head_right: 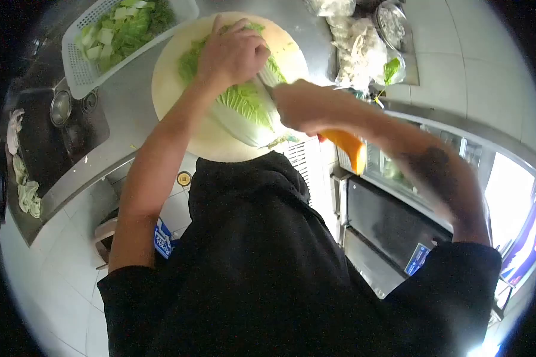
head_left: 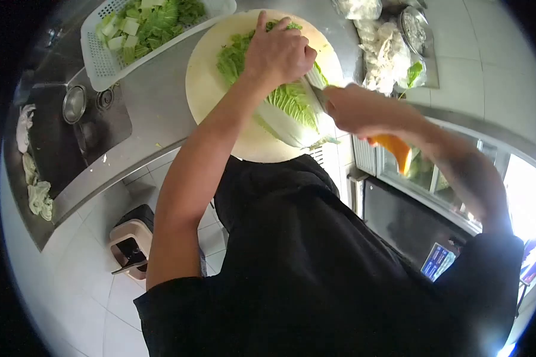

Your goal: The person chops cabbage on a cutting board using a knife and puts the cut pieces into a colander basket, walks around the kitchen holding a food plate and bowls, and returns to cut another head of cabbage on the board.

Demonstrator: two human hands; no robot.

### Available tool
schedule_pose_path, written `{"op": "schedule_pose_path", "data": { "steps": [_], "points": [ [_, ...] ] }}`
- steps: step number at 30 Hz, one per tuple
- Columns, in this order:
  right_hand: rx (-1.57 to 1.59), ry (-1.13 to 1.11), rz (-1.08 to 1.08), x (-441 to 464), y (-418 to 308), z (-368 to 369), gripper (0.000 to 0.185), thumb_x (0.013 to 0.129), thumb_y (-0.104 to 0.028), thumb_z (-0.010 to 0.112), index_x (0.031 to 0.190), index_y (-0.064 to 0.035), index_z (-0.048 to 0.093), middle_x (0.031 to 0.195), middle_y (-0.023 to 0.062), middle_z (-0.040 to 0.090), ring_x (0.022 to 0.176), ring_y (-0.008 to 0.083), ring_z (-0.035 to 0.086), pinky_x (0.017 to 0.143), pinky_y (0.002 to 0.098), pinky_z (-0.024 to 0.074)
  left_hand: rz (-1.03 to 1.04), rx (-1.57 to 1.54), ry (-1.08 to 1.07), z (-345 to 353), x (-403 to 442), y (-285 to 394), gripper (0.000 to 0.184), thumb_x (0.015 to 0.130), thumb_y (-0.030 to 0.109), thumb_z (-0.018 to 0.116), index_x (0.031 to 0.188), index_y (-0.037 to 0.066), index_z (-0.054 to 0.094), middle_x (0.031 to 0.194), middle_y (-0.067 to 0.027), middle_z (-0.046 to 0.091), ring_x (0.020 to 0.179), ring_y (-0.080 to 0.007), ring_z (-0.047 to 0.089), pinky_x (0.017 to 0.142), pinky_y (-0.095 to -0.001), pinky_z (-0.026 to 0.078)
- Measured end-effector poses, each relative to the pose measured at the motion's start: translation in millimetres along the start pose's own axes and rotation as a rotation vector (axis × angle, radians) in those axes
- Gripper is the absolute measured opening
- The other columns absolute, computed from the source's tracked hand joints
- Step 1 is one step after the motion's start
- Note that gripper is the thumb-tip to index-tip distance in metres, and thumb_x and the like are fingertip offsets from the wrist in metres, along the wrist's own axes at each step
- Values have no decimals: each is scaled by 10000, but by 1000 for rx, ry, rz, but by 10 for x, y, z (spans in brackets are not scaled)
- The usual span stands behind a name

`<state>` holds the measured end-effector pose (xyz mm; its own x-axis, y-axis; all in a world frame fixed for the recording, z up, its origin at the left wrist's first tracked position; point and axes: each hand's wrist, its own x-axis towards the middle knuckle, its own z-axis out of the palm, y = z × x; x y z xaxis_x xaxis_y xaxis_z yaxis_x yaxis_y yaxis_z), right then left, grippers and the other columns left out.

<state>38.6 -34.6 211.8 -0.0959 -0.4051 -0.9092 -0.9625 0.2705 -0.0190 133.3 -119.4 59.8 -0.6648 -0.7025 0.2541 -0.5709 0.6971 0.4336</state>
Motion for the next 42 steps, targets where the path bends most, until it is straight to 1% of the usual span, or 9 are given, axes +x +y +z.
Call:
{"op": "schedule_pose_path", "data": {
  "steps": [15,17,21,23,27,29,30,32,42],
  "points": [
    [43,15,33,19,-67,171,171,941,-98,443,990,63,477,679,225,618,465,318,624,425,427,514,-65,-56,-105,-96,-23,-33,351,909,326,431,941,156,736,1117,-36,682,1306,-280,476,1161,-605,155],
    [48,75,-76,2,-9,191,188,953,-113,436,983,68,474,696,231,621,473,320,626,415,413,510,-35,-18,-100,-43,36,-20,355,910,323,426,943,157,737,1130,-31,679,1313,-276,469,1164,-604,148],
    [117,43,4,-24,180,283,302,995,-231,426,1024,68,457,724,249,627,509,331,642,485,438,527,-53,-8,-116,-81,49,22,377,912,323,410,975,156,742,1174,-28,666,1334,-251,451,1174,-587,131],
    [-97,324,-158,-77,276,388,364,1008,-306,420,1083,50,439,739,266,631,507,344,640,558,474,532,-76,-27,-152,-137,52,7,379,912,320,408,991,151,739,1181,-30,665,1338,-246,448,1179,-578,118],
    [222,68,67,-380,111,259,350,1026,-319,393,1023,28,432,732,277,620,559,421,631,617,511,516,-63,19,-110,-83,55,25,353,912,301,428,980,146,738,1168,-15,673,1324,-260,465,1174,-590,122],
    [-222,306,-381,-161,291,485,336,1029,-289,386,1012,43,435,694,267,605,536,425,621,599,527,515,-60,-16,-84,-61,34,-6,347,913,296,433,970,142,739,1158,-17,678,1318,-269,471,1169,-598,126],
    [23,237,-172,-252,281,496,337,1027,-274,397,1000,59,435,698,275,605,598,460,624,605,550,499,-54,-55,-61,-57,33,-8,342,913,290,438,960,137,741,1147,-20,683,1312,-277,477,1165,-605,130],
    [137,236,-96,-238,246,555,337,1022,-272,419,991,63,436,713,296,610,700,505,619,639,570,483,-47,-63,-70,-121,48,27,371,912,300,428,939,101,740,1155,-39,680,1318,-272,471,1167,-598,142],
    [333,362,-31,-57,286,986,321,1025,-278,417,1025,43,433,744,283,633,719,502,628,627,558,492,3,-49,-11,-89,57,26,373,918,301,432,905,92,741,1119,-47,692,1286,-281,503,1152,-609,173]
  ]
}}
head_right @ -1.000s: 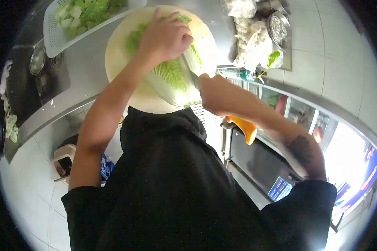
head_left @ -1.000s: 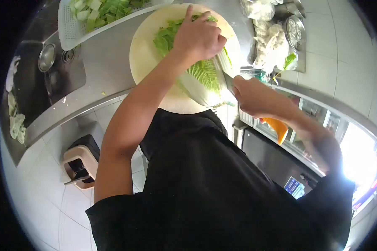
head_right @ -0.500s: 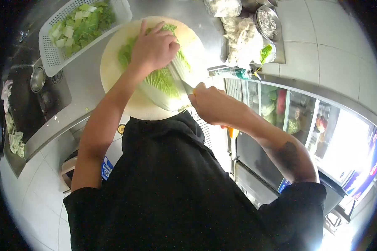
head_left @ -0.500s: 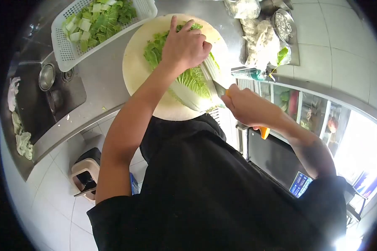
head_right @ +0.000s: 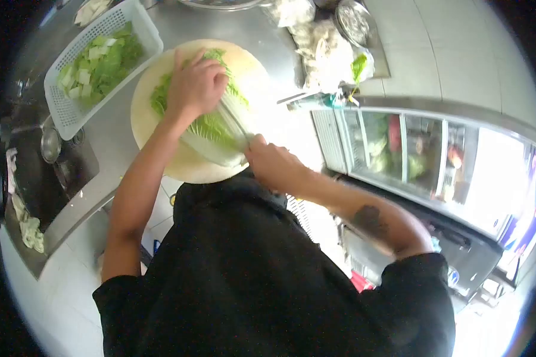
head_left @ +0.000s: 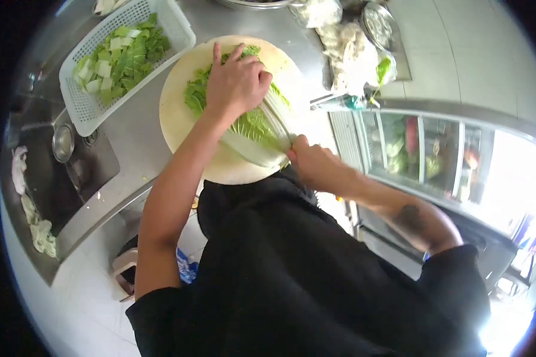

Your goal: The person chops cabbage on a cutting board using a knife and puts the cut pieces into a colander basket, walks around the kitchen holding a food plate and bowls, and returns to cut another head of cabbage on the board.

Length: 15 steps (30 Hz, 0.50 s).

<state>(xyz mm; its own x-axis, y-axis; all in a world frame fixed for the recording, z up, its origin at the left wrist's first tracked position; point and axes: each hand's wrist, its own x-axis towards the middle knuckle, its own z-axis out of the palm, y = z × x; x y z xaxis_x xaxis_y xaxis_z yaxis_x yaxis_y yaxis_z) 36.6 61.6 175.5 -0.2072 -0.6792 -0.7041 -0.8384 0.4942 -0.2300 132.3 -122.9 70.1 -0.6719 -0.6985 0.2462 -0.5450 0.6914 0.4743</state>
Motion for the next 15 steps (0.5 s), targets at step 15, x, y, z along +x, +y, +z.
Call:
{"op": "schedule_pose_path", "data": {
  "steps": [15],
  "points": [
    [-50,99,-178,-94,52,-71,287,995,-238,490,973,48,467,703,251,642,671,468,646,624,544,517,268,-67,-106,40,-99,217,329,930,280,451,840,135,733,1020,-26,712,1234,-272,549,1164,-546,214]
  ]
}}
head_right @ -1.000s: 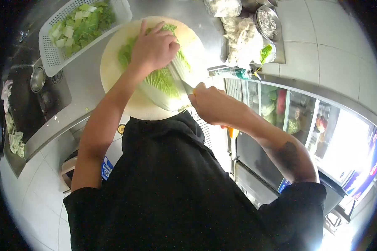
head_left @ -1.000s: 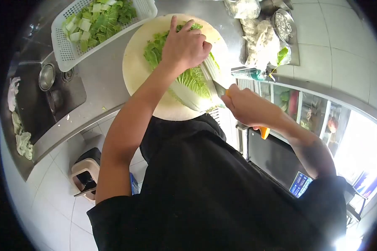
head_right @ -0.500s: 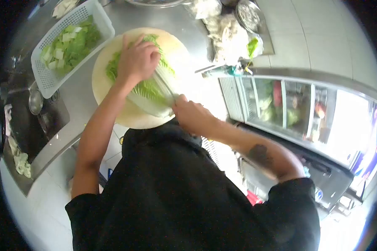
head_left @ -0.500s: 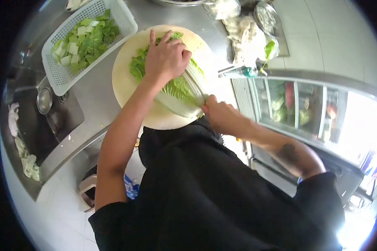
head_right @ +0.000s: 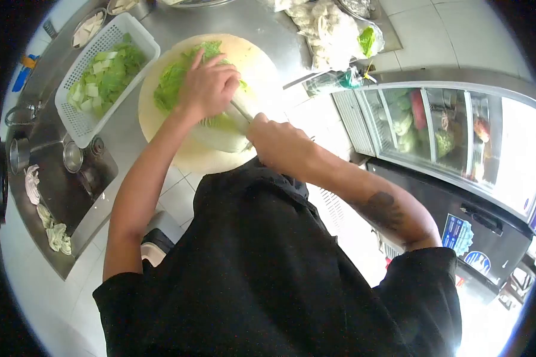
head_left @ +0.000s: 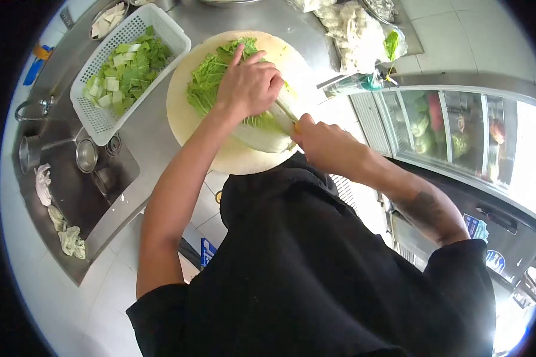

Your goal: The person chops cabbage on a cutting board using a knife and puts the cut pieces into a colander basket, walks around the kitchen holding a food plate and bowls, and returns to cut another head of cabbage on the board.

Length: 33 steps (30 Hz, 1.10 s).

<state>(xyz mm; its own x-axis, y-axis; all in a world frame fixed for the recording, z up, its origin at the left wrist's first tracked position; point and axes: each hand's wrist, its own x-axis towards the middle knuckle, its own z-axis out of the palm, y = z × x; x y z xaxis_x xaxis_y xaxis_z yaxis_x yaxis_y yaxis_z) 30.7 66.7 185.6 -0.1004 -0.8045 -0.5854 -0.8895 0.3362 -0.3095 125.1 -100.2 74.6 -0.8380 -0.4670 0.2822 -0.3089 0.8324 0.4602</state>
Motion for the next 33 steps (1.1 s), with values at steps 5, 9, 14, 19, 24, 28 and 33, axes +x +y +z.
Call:
{"op": "schedule_pose_path", "data": {
  "steps": [5,9,14,19,24,28,33],
  "points": [
    [-107,-61,-79,98,18,-50,278,997,-219,487,989,58,468,752,259,646,728,446,663,651,537,518,-72,-10,-87,-104,-23,-21,337,945,280,421,983,157,732,1153,20,685,1297,-258,493,1165,-566,179],
    [-92,-133,17,100,-83,-281,279,1003,-220,480,994,58,462,764,268,644,738,457,658,662,539,514,-93,-56,97,-3,-49,-45,339,934,313,444,893,148,737,1041,-2,706,1236,-270,536,1155,-575,203],
    [-180,-203,40,291,-66,-440,333,1013,-260,456,1035,72,461,782,260,653,633,415,666,551,491,527,-84,100,-52,-1,-36,63,351,941,290,413,955,140,730,1117,6,690,1262,-247,513,1161,-567,195],
    [-240,-442,189,325,-360,-866,391,1023,-298,445,1095,85,478,851,241,649,540,306,659,410,405,513,-102,35,-33,19,4,84,322,939,256,418,954,142,720,1148,12,684,1284,-232,496,1167,-553,191],
    [-186,-285,93,156,-95,-475,378,1023,-283,438,1051,94,453,823,277,642,624,397,662,512,487,515,-104,-3,28,45,-50,59,345,940,284,421,919,138,734,1089,5,700,1246,-238,528,1170,-537,191],
    [-184,-172,9,-204,35,-512,367,1020,-290,445,1027,77,452,770,289,638,756,472,647,671,554,490,-94,10,87,89,-15,64,351,933,288,436,882,132,747,1036,-10,716,1214,-235,555,1169,-525,200],
    [-142,-169,66,-345,127,-454,334,1014,-274,462,1008,59,448,751,287,638,766,483,641,685,564,483,-90,46,60,65,17,100,335,927,288,455,883,127,745,1035,-4,717,1208,-231,560,1168,-523,203]
  ]
}}
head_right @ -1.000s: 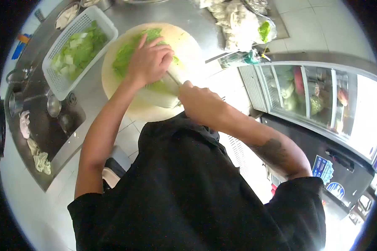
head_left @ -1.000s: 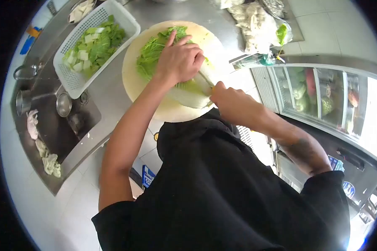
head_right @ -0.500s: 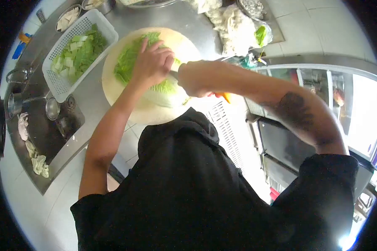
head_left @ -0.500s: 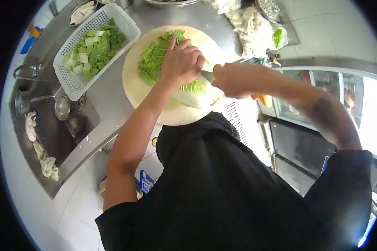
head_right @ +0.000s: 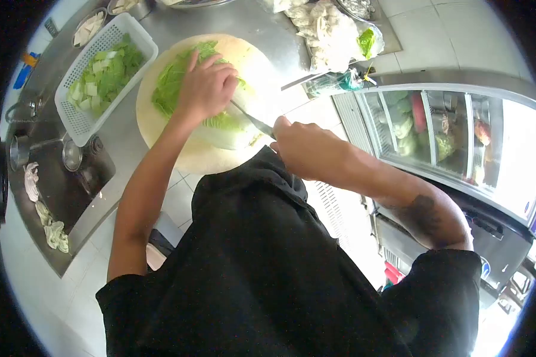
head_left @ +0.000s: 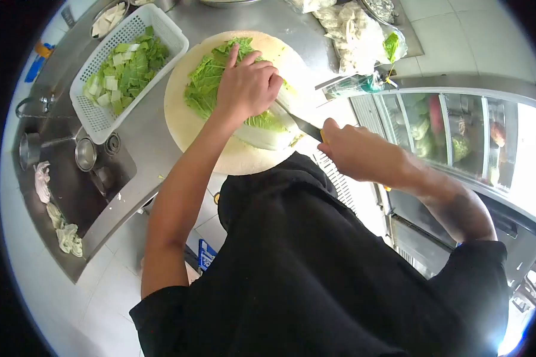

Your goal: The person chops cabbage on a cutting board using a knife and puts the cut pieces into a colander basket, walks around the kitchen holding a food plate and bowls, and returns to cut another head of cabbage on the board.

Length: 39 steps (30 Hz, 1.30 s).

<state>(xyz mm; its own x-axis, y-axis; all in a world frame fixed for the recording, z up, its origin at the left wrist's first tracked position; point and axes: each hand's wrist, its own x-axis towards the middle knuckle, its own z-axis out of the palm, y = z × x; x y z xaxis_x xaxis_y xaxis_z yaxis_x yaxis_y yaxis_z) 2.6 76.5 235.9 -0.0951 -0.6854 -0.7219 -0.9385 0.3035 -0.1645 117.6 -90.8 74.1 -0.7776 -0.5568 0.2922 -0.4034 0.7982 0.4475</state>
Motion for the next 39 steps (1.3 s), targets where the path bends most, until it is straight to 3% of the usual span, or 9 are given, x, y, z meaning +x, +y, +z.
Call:
{"op": "schedule_pose_path", "data": {
  "steps": [10,13,16,21,22,30,39],
  "points": [
    [189,-11,51,96,48,390,305,1005,-255,488,988,29,378,720,290,625,753,495,639,641,583,483,26,23,74,21,-49,25,293,904,278,489,937,138,745,1019,-8,721,1174,-237,582,1155,-513,226],
    [199,23,22,211,109,541,292,1006,-219,486,967,52,385,702,283,622,711,459,660,581,508,537,12,64,-58,-25,-31,33,273,912,252,495,1029,151,720,1137,-5,694,1227,-259,545,1153,-542,221],
    [244,-4,115,222,122,644,371,1005,-320,489,989,30,365,720,286,629,740,492,641,624,575,497,27,52,44,59,-41,26,282,900,267,497,946,140,745,1055,-8,717,1169,-243,583,1153,-515,232],
    [298,122,-50,533,266,1037,364,1014,-324,468,994,25,368,706,279,631,696,465,654,584,530,519,41,43,23,61,-67,27,273,902,259,501,974,146,739,1079,-6,711,1178,-246,577,1149,-532,228],
    [271,230,-28,610,261,1259,363,1014,-326,466,995,24,370,675,264,624,651,450,652,549,519,519,33,55,12,34,-34,10,273,903,256,502,990,148,737,1089,-3,708,1188,-247,571,1147,-542,226],
    [306,294,-62,485,333,1303,359,1013,-339,470,1017,13,398,697,219,626,606,420,644,514,509,514,93,73,-6,3,4,-7,276,916,254,495,1026,146,724,1126,9,695,1220,-256,543,1136,-580,210],
    [236,234,53,566,291,1414,429,1017,-337,451,1068,89,433,725,219,639,660,403,665,555,478,540,92,90,-18,-6,27,-24,280,931,261,484,1051,149,712,1147,1,690,1220,-261,546,1129,-580,211]
  ]
}}
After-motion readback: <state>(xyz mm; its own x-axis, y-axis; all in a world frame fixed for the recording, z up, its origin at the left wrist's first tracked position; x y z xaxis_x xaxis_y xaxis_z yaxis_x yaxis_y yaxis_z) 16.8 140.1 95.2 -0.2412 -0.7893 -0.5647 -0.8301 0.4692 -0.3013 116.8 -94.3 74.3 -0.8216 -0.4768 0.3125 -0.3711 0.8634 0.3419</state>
